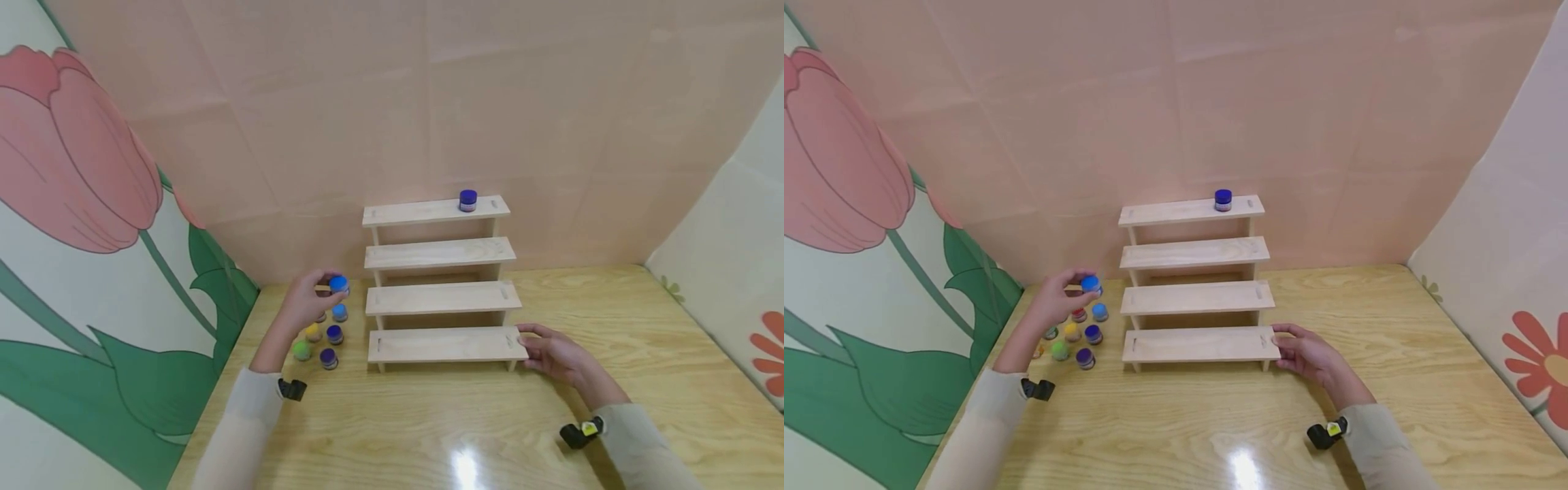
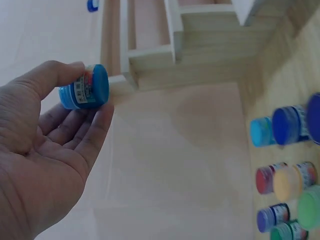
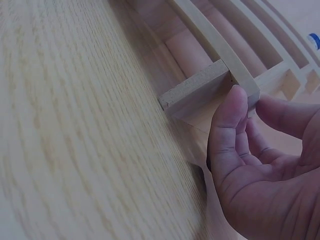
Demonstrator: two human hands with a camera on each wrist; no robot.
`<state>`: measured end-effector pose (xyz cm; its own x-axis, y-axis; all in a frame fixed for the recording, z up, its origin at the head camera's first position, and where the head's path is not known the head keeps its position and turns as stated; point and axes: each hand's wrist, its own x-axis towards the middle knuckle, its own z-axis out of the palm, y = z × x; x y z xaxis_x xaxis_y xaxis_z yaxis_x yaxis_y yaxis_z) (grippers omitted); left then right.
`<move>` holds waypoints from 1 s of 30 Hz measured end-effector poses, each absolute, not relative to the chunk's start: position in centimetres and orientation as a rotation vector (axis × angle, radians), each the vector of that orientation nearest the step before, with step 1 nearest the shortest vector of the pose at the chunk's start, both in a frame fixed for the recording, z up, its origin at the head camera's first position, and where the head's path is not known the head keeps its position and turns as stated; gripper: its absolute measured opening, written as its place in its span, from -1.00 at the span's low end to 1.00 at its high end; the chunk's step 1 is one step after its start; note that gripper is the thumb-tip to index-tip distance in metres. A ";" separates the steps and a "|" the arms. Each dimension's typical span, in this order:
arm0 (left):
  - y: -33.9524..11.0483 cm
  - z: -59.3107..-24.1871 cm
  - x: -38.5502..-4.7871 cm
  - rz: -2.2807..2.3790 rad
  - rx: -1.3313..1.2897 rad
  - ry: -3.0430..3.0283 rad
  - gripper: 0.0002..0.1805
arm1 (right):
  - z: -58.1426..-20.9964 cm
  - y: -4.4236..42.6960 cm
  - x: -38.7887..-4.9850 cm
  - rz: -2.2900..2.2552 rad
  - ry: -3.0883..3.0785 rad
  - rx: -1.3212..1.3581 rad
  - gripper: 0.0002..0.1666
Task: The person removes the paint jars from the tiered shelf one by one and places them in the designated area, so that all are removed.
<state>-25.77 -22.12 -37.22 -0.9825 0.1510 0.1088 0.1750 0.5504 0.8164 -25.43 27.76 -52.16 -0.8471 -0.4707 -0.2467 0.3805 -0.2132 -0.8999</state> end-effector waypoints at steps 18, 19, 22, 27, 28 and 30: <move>-25.5 -41.6 -22.6 -1.296 -0.316 -2.799 -0.56 | -52.2 27.8 -25.5 -2.080 1.534 -0.085 -0.74; -25.6 -41.8 -22.5 -1.289 -0.316 -2.798 -0.57 | -52.2 27.8 -25.5 -2.081 1.534 -0.084 -0.74; -26.0 -42.5 -21.9 -1.292 -0.294 -2.802 -0.59 | -52.2 27.8 -25.5 -2.083 1.533 -0.084 -0.73; -26.6 -44.1 -21.0 -1.320 -0.269 -2.813 -0.56 | -52.2 27.8 -25.5 -2.077 1.540 -0.073 -0.73; -26.7 -44.4 -20.9 -1.323 -0.266 -2.816 -0.56 | -52.1 27.8 -25.5 -2.075 1.542 -0.070 -0.73; -26.9 -45.1 -20.6 -1.332 -0.267 -2.819 -0.55 | -52.2 27.8 -25.5 -2.074 1.541 -0.074 -0.73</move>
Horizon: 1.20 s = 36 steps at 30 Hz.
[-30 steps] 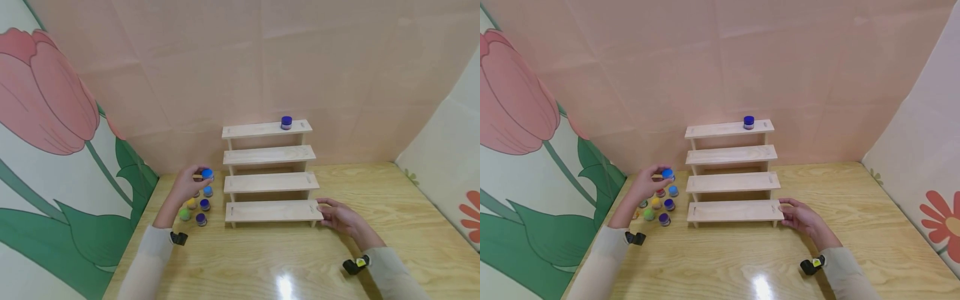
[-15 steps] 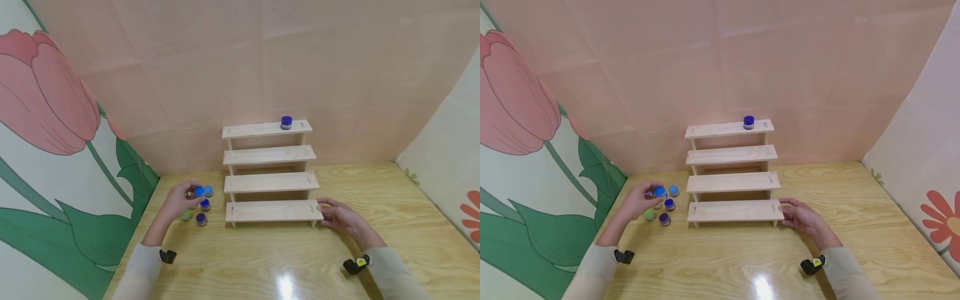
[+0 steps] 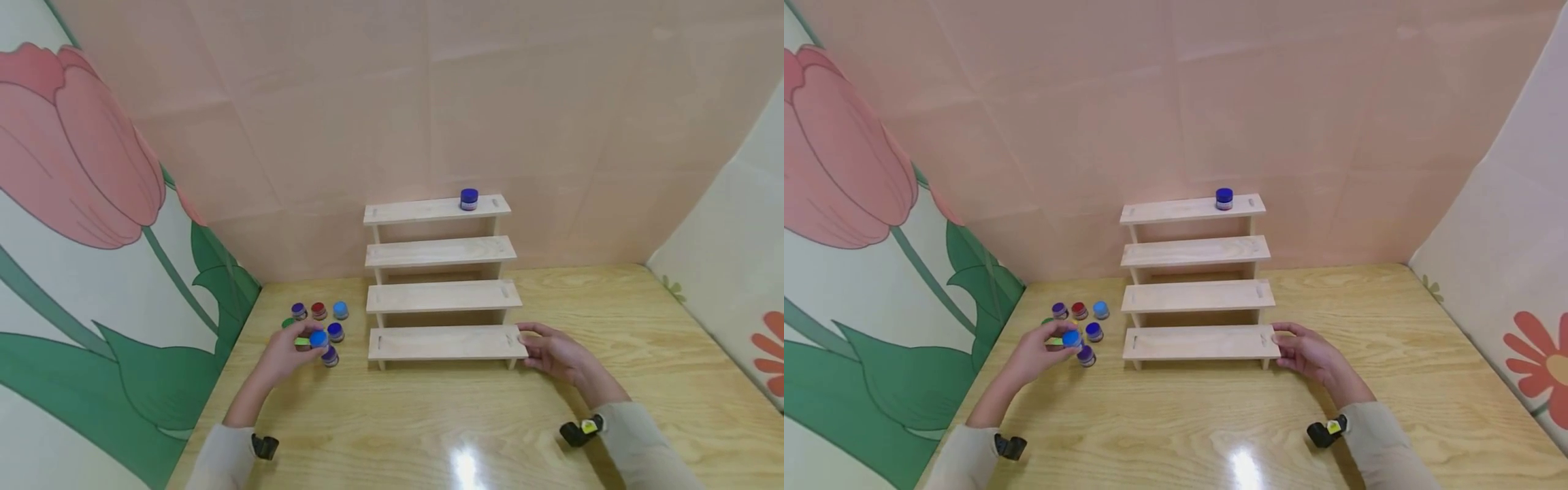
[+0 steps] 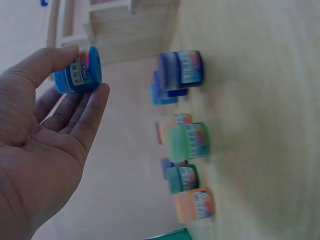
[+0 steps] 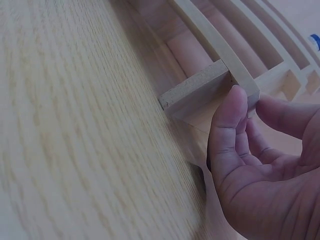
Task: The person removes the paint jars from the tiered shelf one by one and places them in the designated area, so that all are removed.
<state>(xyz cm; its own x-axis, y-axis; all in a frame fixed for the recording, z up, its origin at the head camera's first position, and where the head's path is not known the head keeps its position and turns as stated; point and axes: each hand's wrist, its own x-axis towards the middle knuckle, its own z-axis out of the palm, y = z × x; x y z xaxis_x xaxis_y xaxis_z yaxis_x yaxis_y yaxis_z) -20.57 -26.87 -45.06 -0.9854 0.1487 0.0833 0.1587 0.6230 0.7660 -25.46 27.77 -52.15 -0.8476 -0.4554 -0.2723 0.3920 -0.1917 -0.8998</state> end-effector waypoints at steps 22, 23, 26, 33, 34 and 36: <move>-27.8 -50.3 -18.2 -1.336 -0.150 -2.937 -0.67 | -52.2 27.8 -25.5 -2.066 1.543 -0.077 -0.73; -27.8 -50.4 -18.1 -1.330 -0.147 -2.945 -0.67 | -52.2 27.7 -25.5 -2.063 1.550 -0.072 -0.73; -27.7 -50.8 -18.1 -1.318 -0.143 -2.967 -0.67 | -52.2 27.7 -25.5 -2.061 1.554 -0.066 -0.73; -27.5 -51.2 -18.0 -1.278 -0.123 -2.988 -0.65 | -52.1 27.8 -25.4 -2.067 1.541 -0.079 -0.73; -27.4 -51.2 -17.9 -1.282 -0.116 -2.990 -0.65 | -52.1 27.8 -25.4 -2.067 1.540 -0.082 -0.73; -27.3 -51.1 -17.9 -1.281 -0.115 -2.999 -0.63 | -52.1 27.8 -25.4 -2.068 1.538 -0.086 -0.73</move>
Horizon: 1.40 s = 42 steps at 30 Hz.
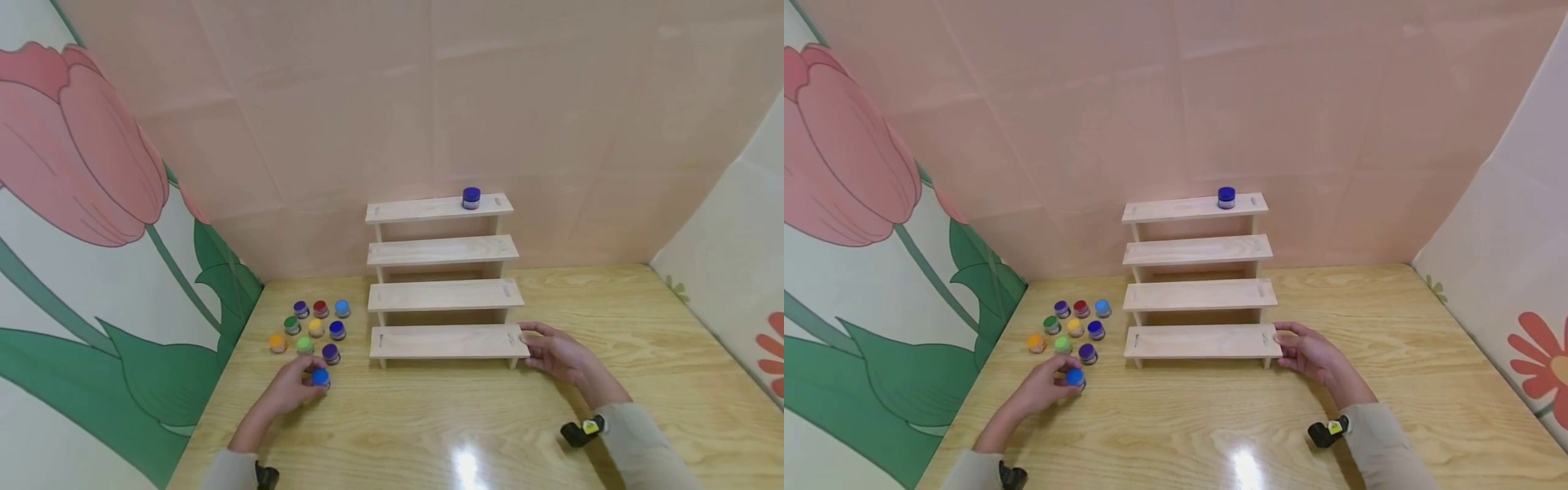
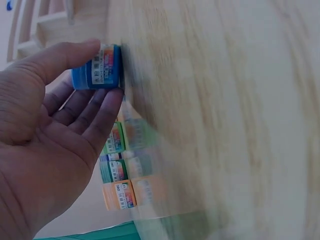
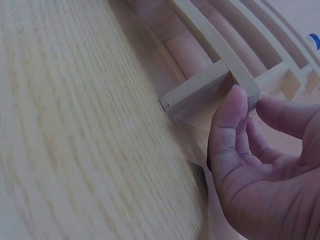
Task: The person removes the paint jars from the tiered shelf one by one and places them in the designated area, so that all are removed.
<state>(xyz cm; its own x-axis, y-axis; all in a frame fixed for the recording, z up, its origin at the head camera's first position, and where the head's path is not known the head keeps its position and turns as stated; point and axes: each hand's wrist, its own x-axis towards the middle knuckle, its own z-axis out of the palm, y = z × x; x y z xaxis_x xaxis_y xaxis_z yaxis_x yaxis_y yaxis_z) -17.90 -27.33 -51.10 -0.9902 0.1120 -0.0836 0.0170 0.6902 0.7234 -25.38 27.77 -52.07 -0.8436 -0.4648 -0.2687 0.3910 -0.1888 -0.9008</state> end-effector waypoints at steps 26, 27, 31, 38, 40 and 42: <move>-20.8 -38.7 -25.1 1.236 0.709 2.871 -0.60 | -52.3 27.8 -25.4 -2.081 1.511 -0.139 -0.71; -20.2 -38.3 -25.5 1.254 0.720 2.866 -0.60 | -52.3 27.8 -25.4 -2.085 1.508 -0.137 -0.71; -18.3 -36.9 -27.2 1.328 0.761 2.852 -0.59 | -52.4 27.7 -25.4 -2.092 1.499 -0.126 -0.71; -15.3 -34.8 -29.3 1.394 0.809 2.845 -0.58 | -52.3 27.7 -25.5 -2.086 1.500 -0.117 -0.72; -14.6 -34.4 -29.8 1.409 0.815 2.846 -0.58 | -52.3 27.7 -25.5 -2.088 1.500 -0.112 -0.72; -13.9 -34.0 -30.4 1.431 0.808 2.838 -0.57 | -52.3 27.8 -25.5 -2.087 1.504 -0.110 -0.73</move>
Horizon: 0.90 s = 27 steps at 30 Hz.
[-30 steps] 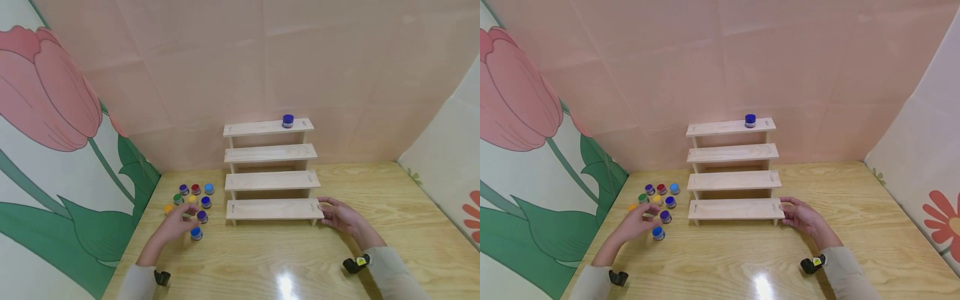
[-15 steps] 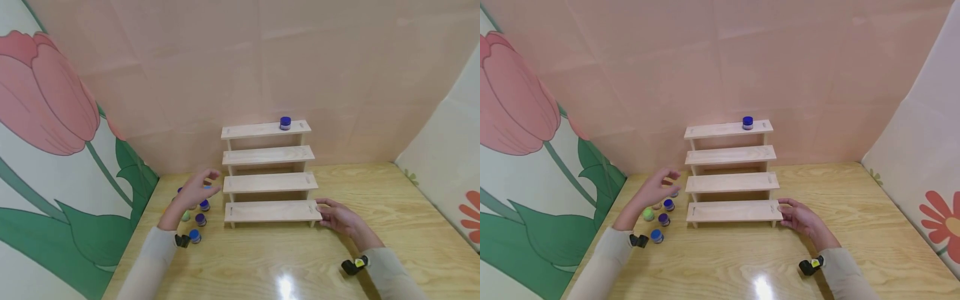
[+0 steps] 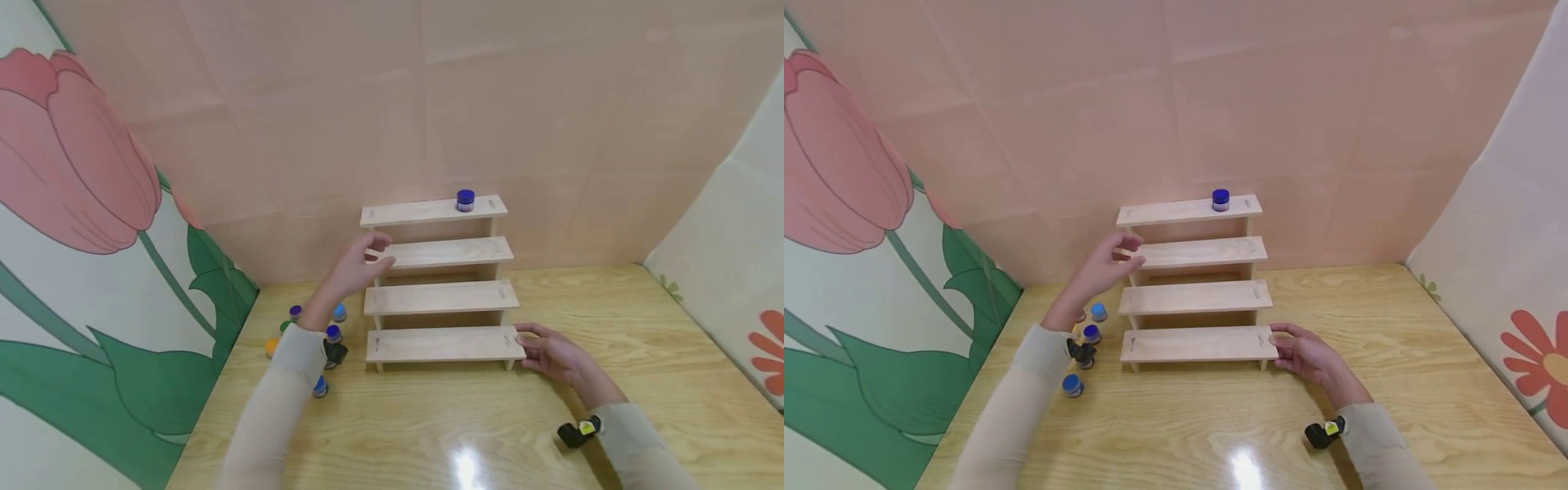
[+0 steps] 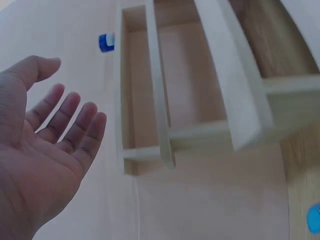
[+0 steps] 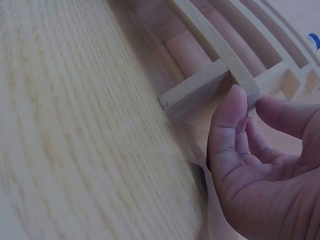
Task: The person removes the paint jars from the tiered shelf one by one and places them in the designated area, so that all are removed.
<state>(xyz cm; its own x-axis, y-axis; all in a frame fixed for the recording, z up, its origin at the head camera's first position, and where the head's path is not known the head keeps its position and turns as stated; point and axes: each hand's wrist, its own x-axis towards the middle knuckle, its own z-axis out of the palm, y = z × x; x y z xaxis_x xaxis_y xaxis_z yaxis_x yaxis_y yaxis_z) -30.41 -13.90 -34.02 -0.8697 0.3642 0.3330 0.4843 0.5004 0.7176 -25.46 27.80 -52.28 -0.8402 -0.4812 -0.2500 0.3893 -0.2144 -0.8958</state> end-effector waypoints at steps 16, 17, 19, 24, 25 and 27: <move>-7.5 -32.2 -35.2 -1.406 -0.717 -2.529 -0.56 | -52.3 27.8 -25.4 -2.079 1.523 -0.093 -0.73; -7.2 -32.1 -35.5 -1.412 -0.718 -2.519 -0.58 | -52.3 27.8 -25.4 -2.078 1.527 -0.090 -0.74; -6.6 -31.9 -35.9 -1.407 -0.711 -2.513 -0.60 | -52.2 27.8 -25.4 -2.077 1.533 -0.084 -0.74; -5.2 -31.3 -36.8 -1.362 -0.687 -2.549 -0.60 | -52.1 27.8 -25.4 -2.075 1.532 -0.078 -0.74; -4.9 -31.2 -36.9 -1.358 -0.682 -2.558 -0.60 | -52.1 27.8 -25.4 -2.076 1.532 -0.079 -0.74; -4.3 -31.1 -37.3 -1.353 -0.667 -2.572 -0.60 | -52.2 27.7 -25.4 -2.081 1.529 -0.080 -0.74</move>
<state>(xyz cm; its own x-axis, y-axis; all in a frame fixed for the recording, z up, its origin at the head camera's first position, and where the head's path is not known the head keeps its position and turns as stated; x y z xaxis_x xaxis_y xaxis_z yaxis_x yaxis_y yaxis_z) -37.26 -4.25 -31.09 -0.8878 0.3110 0.3393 0.4557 0.4911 0.7424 -25.36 27.74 -52.16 -0.8467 -0.4601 -0.2672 0.3925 -0.2009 -0.8976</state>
